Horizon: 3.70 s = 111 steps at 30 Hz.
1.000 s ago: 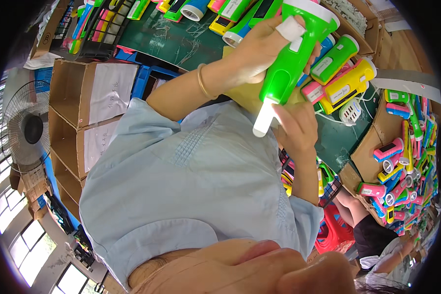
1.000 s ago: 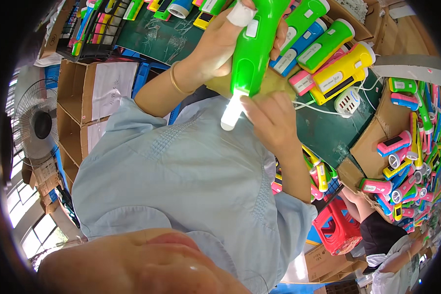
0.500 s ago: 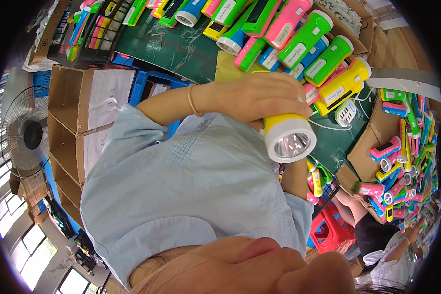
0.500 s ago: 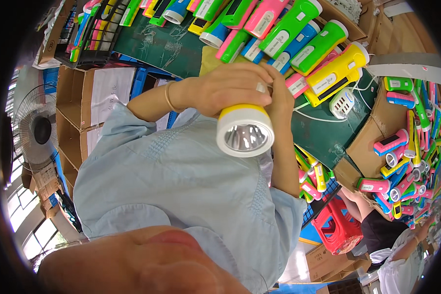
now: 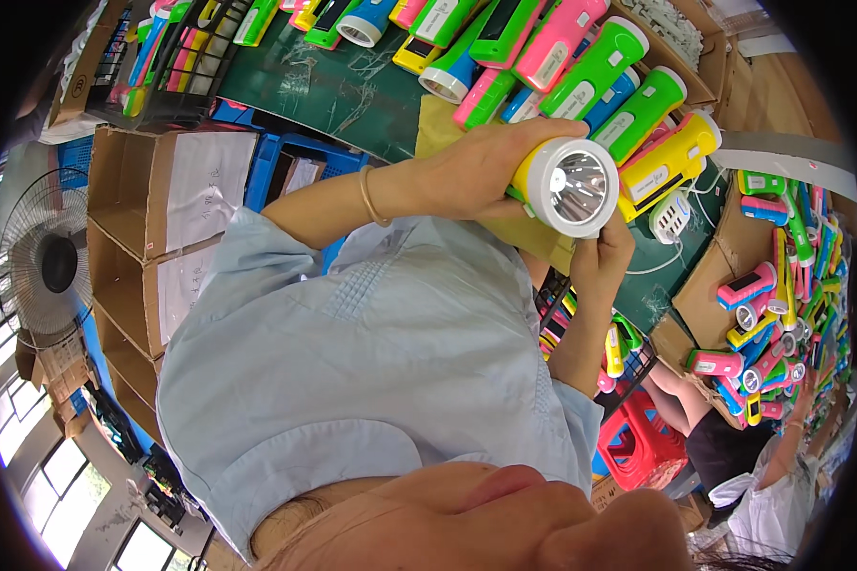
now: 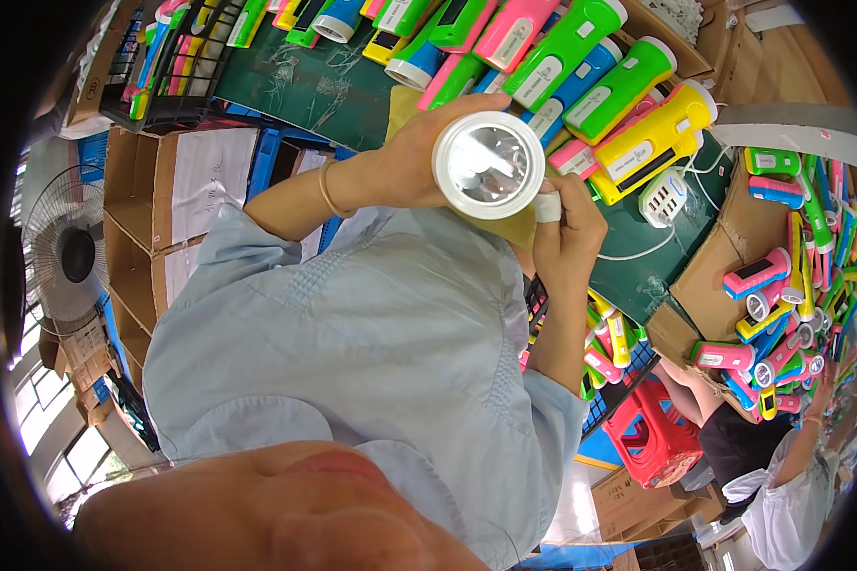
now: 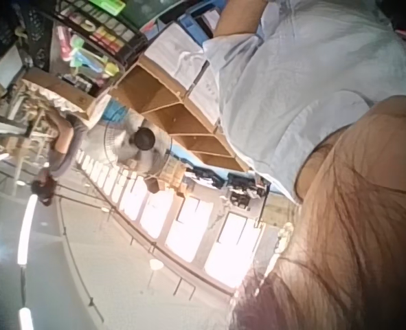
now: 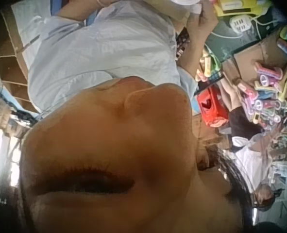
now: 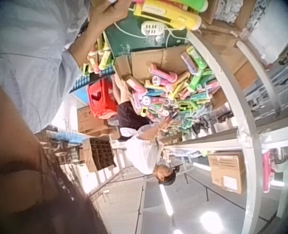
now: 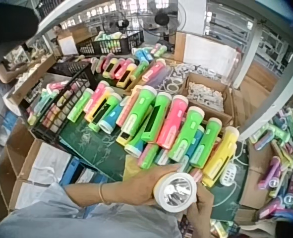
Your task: Testing the light functionality of multiple hand-held flashlights at an assembly or quality control station.
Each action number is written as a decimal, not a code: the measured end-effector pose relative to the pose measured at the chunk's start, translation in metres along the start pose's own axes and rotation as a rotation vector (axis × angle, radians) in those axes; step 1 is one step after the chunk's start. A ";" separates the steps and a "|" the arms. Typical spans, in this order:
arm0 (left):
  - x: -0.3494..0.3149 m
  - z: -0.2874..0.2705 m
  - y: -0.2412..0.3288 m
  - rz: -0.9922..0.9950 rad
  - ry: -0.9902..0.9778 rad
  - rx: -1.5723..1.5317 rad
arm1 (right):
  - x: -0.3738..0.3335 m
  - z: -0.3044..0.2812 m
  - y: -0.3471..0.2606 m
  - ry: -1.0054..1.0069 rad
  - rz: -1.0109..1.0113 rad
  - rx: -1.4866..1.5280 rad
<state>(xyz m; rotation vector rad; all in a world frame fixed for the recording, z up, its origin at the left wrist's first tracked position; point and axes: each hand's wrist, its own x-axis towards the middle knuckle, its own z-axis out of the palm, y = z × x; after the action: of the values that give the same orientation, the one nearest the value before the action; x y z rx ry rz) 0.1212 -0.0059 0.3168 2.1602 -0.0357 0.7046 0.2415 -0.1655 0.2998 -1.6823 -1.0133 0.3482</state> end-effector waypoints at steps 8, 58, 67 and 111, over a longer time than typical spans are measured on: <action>0.019 -0.009 0.014 -0.162 0.023 -0.144 | 0.014 -0.003 -0.046 0.091 -0.153 0.215; 0.061 0.027 -0.014 -0.762 0.612 -1.000 | 0.033 0.033 -0.015 -0.242 0.295 0.547; 0.065 0.000 -0.024 -0.627 0.325 -1.415 | 0.037 0.035 -0.005 -0.318 0.385 0.667; 0.152 -0.217 -0.335 -0.747 -0.207 1.229 | 0.114 -0.306 0.149 0.808 0.588 -0.753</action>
<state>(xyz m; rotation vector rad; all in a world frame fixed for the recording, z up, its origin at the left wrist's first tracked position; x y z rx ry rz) 0.2343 0.4023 0.2575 3.0122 1.3274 -0.0238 0.5808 -0.2826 0.3086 -2.4772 0.0071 -0.3960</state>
